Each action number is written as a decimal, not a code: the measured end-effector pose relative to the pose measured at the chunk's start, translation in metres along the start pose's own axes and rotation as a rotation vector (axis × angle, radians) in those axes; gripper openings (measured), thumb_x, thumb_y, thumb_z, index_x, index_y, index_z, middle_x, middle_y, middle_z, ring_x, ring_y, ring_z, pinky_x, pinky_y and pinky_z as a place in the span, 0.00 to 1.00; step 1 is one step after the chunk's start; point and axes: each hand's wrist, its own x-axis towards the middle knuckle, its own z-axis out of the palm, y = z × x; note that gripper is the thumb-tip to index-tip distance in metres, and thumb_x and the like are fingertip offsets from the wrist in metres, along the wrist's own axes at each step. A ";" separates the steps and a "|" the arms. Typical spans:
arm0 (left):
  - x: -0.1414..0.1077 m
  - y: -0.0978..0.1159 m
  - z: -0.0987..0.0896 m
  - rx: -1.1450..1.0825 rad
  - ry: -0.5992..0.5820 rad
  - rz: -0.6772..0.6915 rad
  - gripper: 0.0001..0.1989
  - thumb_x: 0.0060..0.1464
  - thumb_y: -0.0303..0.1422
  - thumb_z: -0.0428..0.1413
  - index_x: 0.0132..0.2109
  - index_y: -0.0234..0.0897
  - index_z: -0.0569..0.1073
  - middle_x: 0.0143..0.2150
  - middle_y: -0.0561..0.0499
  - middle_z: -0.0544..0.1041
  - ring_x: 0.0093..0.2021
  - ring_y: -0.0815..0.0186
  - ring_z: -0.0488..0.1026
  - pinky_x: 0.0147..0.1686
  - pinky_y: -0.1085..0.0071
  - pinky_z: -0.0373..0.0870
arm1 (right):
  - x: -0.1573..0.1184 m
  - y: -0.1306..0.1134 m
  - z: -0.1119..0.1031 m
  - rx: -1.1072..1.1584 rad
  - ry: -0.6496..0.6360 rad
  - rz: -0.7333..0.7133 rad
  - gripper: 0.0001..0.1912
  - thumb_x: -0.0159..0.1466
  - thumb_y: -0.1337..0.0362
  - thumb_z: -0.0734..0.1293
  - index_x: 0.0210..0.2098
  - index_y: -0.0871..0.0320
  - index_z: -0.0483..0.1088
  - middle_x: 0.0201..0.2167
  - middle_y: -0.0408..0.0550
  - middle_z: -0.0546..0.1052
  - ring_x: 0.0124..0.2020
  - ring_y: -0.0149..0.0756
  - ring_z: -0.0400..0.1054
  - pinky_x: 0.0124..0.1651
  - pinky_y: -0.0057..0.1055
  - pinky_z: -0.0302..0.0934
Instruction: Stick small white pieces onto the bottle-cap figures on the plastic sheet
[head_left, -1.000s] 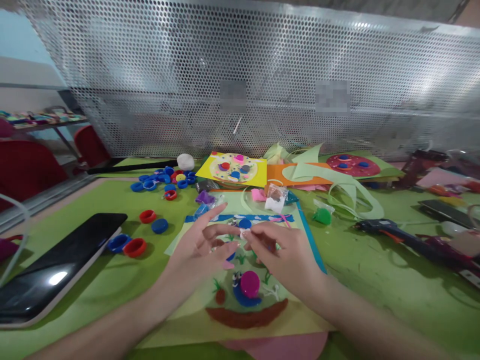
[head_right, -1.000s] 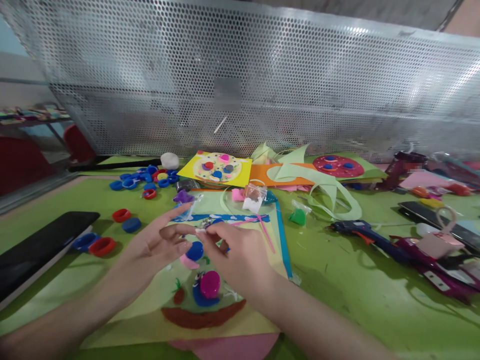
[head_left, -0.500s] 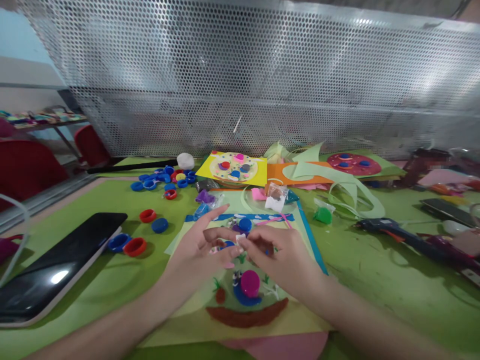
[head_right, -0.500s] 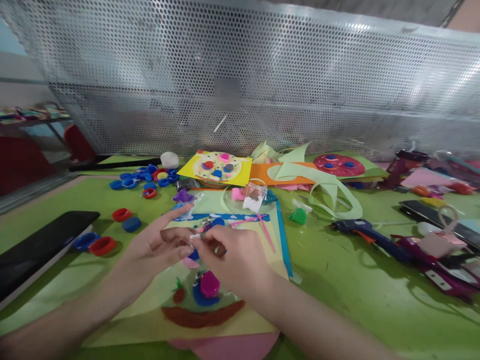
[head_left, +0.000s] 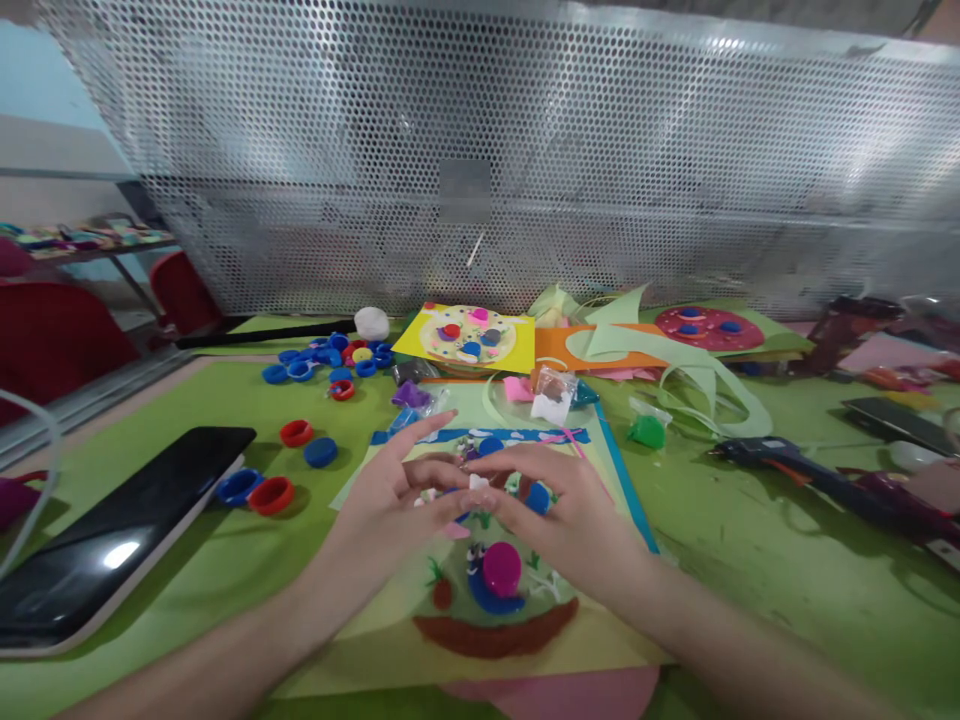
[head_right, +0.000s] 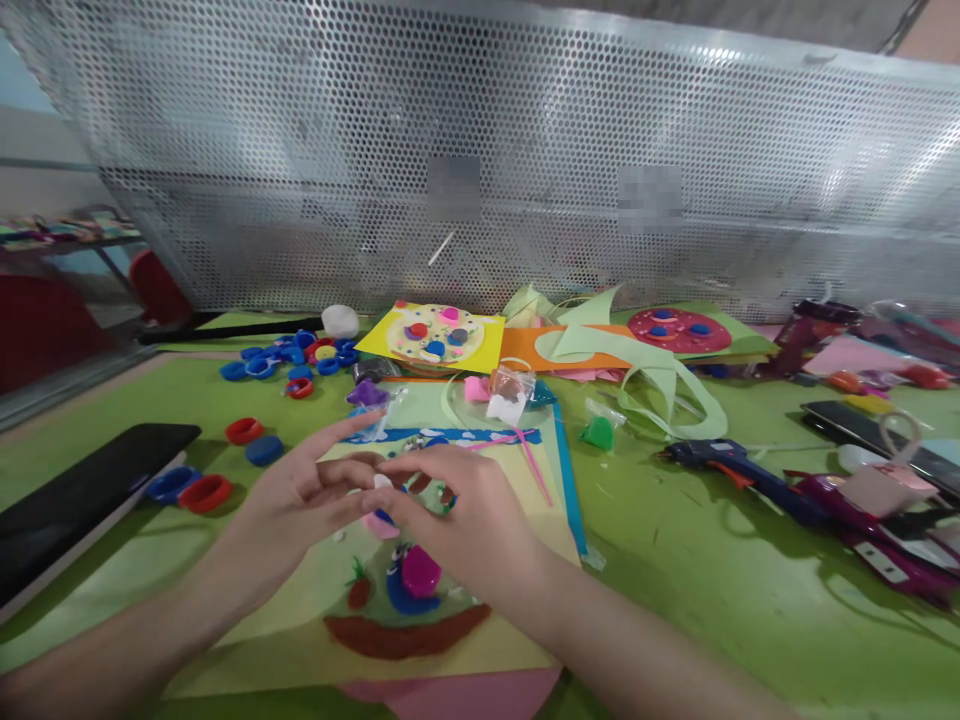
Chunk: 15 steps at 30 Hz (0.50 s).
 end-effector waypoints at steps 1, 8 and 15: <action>0.000 0.001 0.000 0.019 -0.003 0.013 0.41 0.38 0.34 0.67 0.58 0.36 0.58 0.27 0.52 0.76 0.31 0.64 0.73 0.29 0.72 0.73 | 0.001 0.000 0.001 0.020 0.021 -0.006 0.05 0.58 0.64 0.67 0.34 0.55 0.75 0.33 0.45 0.79 0.34 0.33 0.72 0.37 0.27 0.65; -0.002 -0.001 -0.001 0.020 -0.036 0.036 0.40 0.41 0.34 0.66 0.59 0.39 0.56 0.28 0.51 0.75 0.44 0.52 0.71 0.32 0.64 0.74 | 0.004 0.000 0.001 0.134 0.091 0.042 0.05 0.55 0.67 0.69 0.30 0.52 0.77 0.35 0.46 0.79 0.38 0.36 0.72 0.39 0.31 0.67; 0.000 -0.009 -0.004 0.017 -0.094 0.051 0.42 0.41 0.30 0.66 0.60 0.41 0.54 0.32 0.52 0.75 0.36 0.61 0.72 0.36 0.65 0.71 | 0.003 0.000 0.003 0.234 0.091 0.097 0.05 0.54 0.69 0.68 0.26 0.54 0.77 0.33 0.46 0.78 0.37 0.35 0.72 0.36 0.29 0.66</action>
